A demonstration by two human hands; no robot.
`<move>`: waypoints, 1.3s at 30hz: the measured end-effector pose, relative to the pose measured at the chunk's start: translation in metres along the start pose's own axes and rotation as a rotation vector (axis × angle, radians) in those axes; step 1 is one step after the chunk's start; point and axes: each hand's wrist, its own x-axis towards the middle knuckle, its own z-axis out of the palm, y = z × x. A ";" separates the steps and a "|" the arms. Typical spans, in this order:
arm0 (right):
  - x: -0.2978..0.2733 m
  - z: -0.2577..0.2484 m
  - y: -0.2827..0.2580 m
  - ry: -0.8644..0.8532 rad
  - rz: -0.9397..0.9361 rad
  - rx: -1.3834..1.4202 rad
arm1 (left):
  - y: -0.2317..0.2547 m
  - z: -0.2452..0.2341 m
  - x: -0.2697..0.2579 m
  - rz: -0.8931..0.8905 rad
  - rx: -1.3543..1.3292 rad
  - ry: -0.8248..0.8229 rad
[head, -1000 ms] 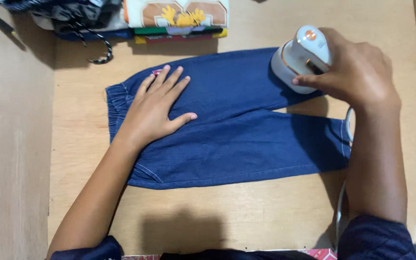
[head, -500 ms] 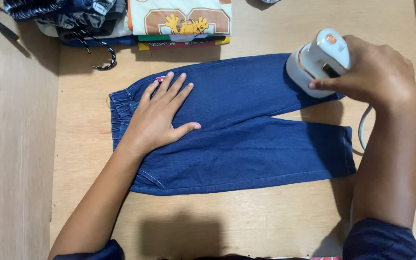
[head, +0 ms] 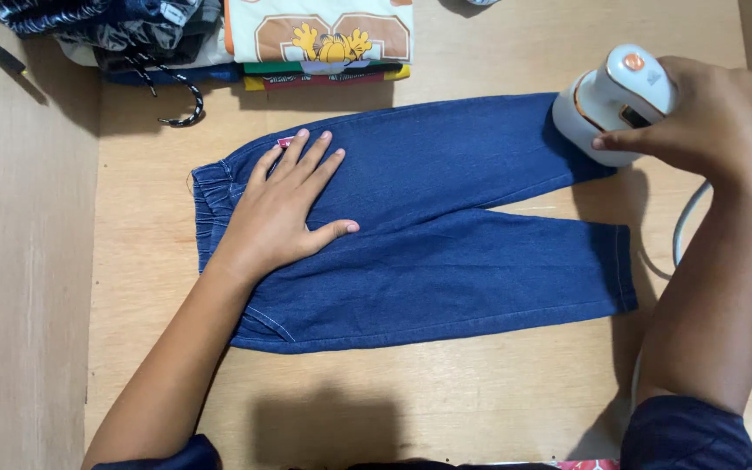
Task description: Iron a small pair of blue denim pants using a hand-held mini iron.
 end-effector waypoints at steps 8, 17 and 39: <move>0.011 0.012 0.001 0.231 -0.133 0.213 | 0.000 -0.001 0.001 0.012 0.015 -0.004; -0.003 0.003 0.024 0.195 -0.307 0.390 | 0.000 0.000 0.000 0.015 0.003 0.000; -0.019 -0.005 -0.096 0.158 -0.382 0.256 | 0.001 -0.003 -0.001 0.023 -0.002 0.013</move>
